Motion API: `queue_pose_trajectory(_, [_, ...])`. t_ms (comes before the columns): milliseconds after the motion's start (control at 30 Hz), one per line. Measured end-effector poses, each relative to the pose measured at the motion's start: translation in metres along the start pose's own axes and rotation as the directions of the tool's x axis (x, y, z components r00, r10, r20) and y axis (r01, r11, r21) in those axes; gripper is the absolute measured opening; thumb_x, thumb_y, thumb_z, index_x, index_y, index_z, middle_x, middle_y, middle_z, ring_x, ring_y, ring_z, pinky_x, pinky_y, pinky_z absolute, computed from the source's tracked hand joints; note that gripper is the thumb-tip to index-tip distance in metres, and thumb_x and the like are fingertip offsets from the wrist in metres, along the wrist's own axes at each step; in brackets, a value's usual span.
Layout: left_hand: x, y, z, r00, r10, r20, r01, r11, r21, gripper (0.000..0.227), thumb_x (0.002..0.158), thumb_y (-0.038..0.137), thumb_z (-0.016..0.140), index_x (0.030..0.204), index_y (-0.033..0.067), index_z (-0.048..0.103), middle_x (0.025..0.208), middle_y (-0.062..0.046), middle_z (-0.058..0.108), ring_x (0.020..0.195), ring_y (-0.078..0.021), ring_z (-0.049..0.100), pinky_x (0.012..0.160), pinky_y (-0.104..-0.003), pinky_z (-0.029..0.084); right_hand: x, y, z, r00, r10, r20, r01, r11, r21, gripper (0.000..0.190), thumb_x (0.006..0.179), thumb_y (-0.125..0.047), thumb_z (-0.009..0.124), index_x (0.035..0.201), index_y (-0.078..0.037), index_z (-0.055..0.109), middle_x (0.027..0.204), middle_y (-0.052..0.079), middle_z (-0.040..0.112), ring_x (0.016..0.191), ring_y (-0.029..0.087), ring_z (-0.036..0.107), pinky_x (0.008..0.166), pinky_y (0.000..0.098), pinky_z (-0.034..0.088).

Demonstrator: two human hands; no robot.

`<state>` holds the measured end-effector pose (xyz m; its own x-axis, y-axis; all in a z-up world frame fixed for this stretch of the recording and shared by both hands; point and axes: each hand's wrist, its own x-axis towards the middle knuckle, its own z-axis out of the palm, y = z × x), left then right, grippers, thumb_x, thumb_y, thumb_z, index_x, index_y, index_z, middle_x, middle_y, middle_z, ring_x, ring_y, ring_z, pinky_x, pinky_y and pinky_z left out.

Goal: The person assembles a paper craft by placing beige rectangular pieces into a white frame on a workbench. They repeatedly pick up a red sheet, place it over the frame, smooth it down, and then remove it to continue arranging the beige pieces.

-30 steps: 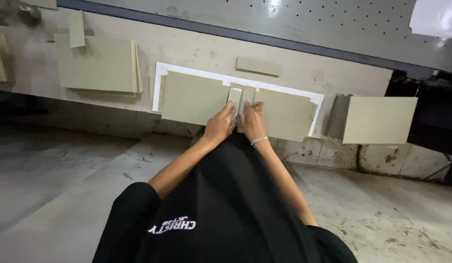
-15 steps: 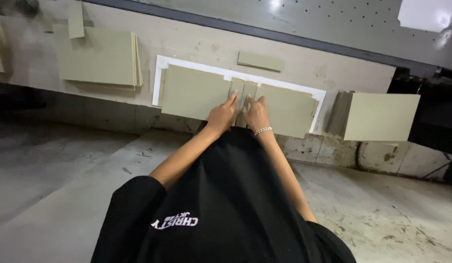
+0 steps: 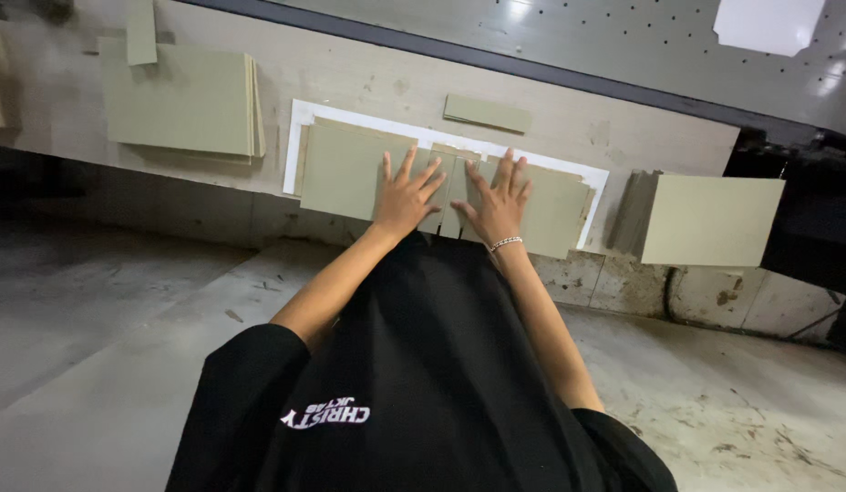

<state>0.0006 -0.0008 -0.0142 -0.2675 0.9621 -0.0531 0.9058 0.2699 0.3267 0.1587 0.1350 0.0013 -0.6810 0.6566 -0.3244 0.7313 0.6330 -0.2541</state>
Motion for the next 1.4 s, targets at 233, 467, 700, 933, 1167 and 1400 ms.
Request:
queue_pose_trajectory(233, [0.005, -0.002, -0.017, 0.994, -0.020, 0.106, 0.017, 1.000, 0.025, 0.067, 0.095, 0.061, 0.061, 0.154, 0.0330, 0.047, 0.164, 0.011, 0.038, 0.155, -0.0386, 0.018, 0.120, -0.075, 0.012, 0.004, 0.003, -0.007, 0.999, -0.041, 0.017, 0.041, 0.999, 0.000, 0.084, 0.085, -0.070, 0.068, 0.158, -0.049, 0.031, 0.169, 0.021, -0.003, 0.154, 0.044, -0.012, 0.119, 0.0705, 0.005])
queue_pose_trajectory(467, [0.024, 0.008, -0.013, 0.998, -0.058, -0.038, 0.059, 0.998, 0.024, 0.050, 0.094, 0.042, 0.070, 0.140, 0.0233, 0.062, 0.166, -0.007, 0.030, 0.152, -0.0444, 0.022, 0.114, -0.071, 0.029, 0.032, 0.024, -0.017, 0.963, -0.126, -0.240, 0.158, 0.981, 0.117, 0.085, 0.083, -0.054, 0.080, 0.156, -0.035, 0.040, 0.166, 0.025, 0.007, 0.155, 0.043, 0.006, 0.120, 0.0673, 0.013])
queue_pose_trajectory(700, [0.005, 0.009, -0.019, 0.953, -0.246, -0.177, 0.219, 0.963, -0.159, 0.047, 0.098, 0.036, 0.067, 0.141, 0.0190, 0.059, 0.162, -0.016, 0.030, 0.147, -0.0451, 0.032, 0.113, -0.065, 0.033, 0.172, 0.151, -0.060, 0.758, 0.005, -0.652, 0.041, 0.998, 0.055, 0.095, 0.088, -0.034, 0.095, 0.161, -0.019, 0.036, 0.163, 0.025, 0.013, 0.150, 0.044, 0.023, 0.119, 0.0557, 0.033])
queue_pose_trajectory(933, [-0.063, 0.011, -0.030, 0.843, -0.530, -0.094, 0.493, 0.830, -0.259, 0.048, 0.102, 0.034, 0.062, 0.143, 0.0109, 0.058, 0.160, -0.024, 0.031, 0.148, -0.0457, 0.033, 0.115, -0.062, 0.037, 0.239, 0.228, -0.106, 0.850, 0.233, -0.473, -0.273, 0.962, -0.018, 0.109, 0.101, -0.049, 0.084, 0.170, -0.024, 0.003, 0.163, 0.025, -0.013, 0.153, 0.047, 0.011, 0.125, 0.0553, 0.032])
queue_pose_trajectory(1167, [-0.101, 0.014, 0.010, 0.789, -0.584, -0.190, 0.490, 0.785, -0.379, 0.047, 0.102, 0.040, 0.054, 0.135, 0.0088, 0.066, 0.160, -0.021, 0.033, 0.151, -0.0412, 0.029, 0.118, -0.061, 0.034, 0.280, 0.266, -0.126, 0.724, -0.034, -0.688, -0.173, 0.958, -0.230, 0.089, 0.095, -0.028, 0.076, 0.162, -0.016, 0.018, 0.134, 0.002, 0.058, 0.134, 0.027, 0.046, 0.117, 0.0577, 0.005])
queue_pose_trajectory(1400, [-0.022, 0.057, -0.044, 0.838, -0.544, -0.055, 0.439, 0.729, -0.525, 0.034, 0.103, 0.030, 0.051, 0.126, 0.0159, 0.072, 0.149, -0.008, 0.051, 0.141, -0.0248, 0.043, 0.120, -0.048, 0.034, 0.252, 0.188, -0.220, 0.294, -0.497, -0.817, 0.328, 0.855, -0.402, 0.073, 0.076, 0.019, 0.067, 0.139, -0.017, 0.053, 0.099, 0.005, 0.063, 0.095, 0.023, 0.057, 0.090, 0.0389, 0.050])
